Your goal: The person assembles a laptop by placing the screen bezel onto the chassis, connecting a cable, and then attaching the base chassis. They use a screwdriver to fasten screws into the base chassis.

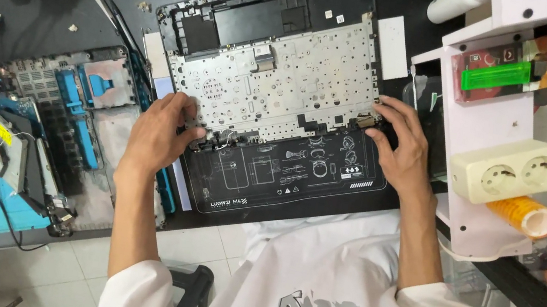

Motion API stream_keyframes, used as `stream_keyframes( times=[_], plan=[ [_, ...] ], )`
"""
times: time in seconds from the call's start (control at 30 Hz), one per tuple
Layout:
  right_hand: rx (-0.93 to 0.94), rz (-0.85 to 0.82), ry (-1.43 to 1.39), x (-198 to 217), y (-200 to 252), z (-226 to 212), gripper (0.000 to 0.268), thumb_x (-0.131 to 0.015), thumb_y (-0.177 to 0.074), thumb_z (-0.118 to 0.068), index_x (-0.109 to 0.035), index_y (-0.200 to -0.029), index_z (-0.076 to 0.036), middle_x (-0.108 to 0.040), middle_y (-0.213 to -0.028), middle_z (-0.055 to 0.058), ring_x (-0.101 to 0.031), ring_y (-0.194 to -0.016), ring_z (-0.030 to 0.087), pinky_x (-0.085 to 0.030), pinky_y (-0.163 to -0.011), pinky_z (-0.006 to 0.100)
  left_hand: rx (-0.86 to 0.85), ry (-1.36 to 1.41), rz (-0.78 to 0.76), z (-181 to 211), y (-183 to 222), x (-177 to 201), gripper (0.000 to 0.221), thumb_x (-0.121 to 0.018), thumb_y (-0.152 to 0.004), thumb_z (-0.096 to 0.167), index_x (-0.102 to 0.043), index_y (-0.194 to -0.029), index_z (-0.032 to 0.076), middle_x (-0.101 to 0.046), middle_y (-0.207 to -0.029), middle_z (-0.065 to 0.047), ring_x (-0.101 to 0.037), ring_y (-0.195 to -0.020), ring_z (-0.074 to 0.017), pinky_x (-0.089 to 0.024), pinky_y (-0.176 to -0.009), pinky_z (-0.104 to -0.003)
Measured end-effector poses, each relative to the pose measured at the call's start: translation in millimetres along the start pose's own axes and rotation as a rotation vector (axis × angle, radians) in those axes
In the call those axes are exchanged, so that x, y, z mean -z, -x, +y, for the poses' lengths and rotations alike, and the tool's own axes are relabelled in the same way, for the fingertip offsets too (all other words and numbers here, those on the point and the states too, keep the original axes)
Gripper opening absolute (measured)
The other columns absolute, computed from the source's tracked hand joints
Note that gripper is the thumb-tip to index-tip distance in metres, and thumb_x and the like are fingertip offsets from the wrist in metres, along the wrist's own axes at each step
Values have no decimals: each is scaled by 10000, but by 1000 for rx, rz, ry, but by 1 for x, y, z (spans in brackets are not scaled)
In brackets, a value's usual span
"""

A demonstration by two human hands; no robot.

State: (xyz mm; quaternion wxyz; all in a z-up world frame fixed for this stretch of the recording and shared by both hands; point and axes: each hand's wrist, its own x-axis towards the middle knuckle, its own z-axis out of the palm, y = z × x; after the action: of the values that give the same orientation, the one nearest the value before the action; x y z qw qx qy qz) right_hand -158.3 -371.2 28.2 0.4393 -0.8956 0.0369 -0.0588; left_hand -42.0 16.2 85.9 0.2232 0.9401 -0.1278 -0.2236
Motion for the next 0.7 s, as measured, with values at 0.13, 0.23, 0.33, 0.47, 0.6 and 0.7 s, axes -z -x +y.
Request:
stream_keyframes(
  times=[0.13, 0.23, 0.33, 0.47, 0.6, 0.7],
  plan=[
    [18, 11, -7, -2, -5, 9, 376, -755, -932, -111, -660, -1288, -31, -617, -1382, 134, -622, -1274, 335, -522, -1083, 421, 15, 14, 17, 3, -2, 2, 413, -867, -748, 171, -586, -1029, 59, -624, -956, -79, -614, -893, -285, -493, -769, -439],
    [-4, 13, 8, -1, -4, 11, 370, -756, -940, -114, -663, -1289, -35, -623, -1381, 127, -627, -1272, 320, -532, -1076, 413, 0, 19, 8, 3, -3, 0, 414, -873, -760, 179, -581, -1027, 56, -627, -979, -73, -613, -906, -278, -493, -781, -431],
    [20, 2, 11, 0, -7, 5, 363, -770, -952, -89, -664, -1294, -31, -621, -1384, 135, -619, -1274, 334, -519, -1083, 424, 54, 46, -1, 11, -2, 1, 409, -845, -765, 216, -593, -1056, 78, -638, -1013, -64, -620, -923, -275, -505, -799, -444],
    [-39, 25, -89, 4, -4, -3, 426, -748, -938, -76, -617, -1340, -19, -602, -1406, 143, -609, -1296, 316, -532, -1073, 395, -94, -168, 98, 64, -12, -29, 356, -762, -885, 262, -636, -1161, 76, -654, -1133, -100, -603, -1078, -314, -459, -890, -526],
    [-30, 23, -163, 2, -1, -2, 434, -681, -973, -20, -577, -1393, -2, -571, -1466, 158, -584, -1353, 308, -534, -1096, 379, -555, 156, 223, 141, -36, -78, 423, -642, -1024, 270, -614, -1413, 105, -613, -1369, -127, -574, -1209, -312, -422, -1041, -499],
    [-23, 32, -157, 2, -2, -5, 383, -672, -1015, 19, -583, -1388, -1, -577, -1464, 149, -601, -1346, 302, -534, -1099, 381, -663, 291, 203, 168, -51, -101, 397, -628, -1012, 270, -650, -1362, 84, -624, -1382, -111, -556, -1241, -326, -379, -1069, -485]
  ],
)
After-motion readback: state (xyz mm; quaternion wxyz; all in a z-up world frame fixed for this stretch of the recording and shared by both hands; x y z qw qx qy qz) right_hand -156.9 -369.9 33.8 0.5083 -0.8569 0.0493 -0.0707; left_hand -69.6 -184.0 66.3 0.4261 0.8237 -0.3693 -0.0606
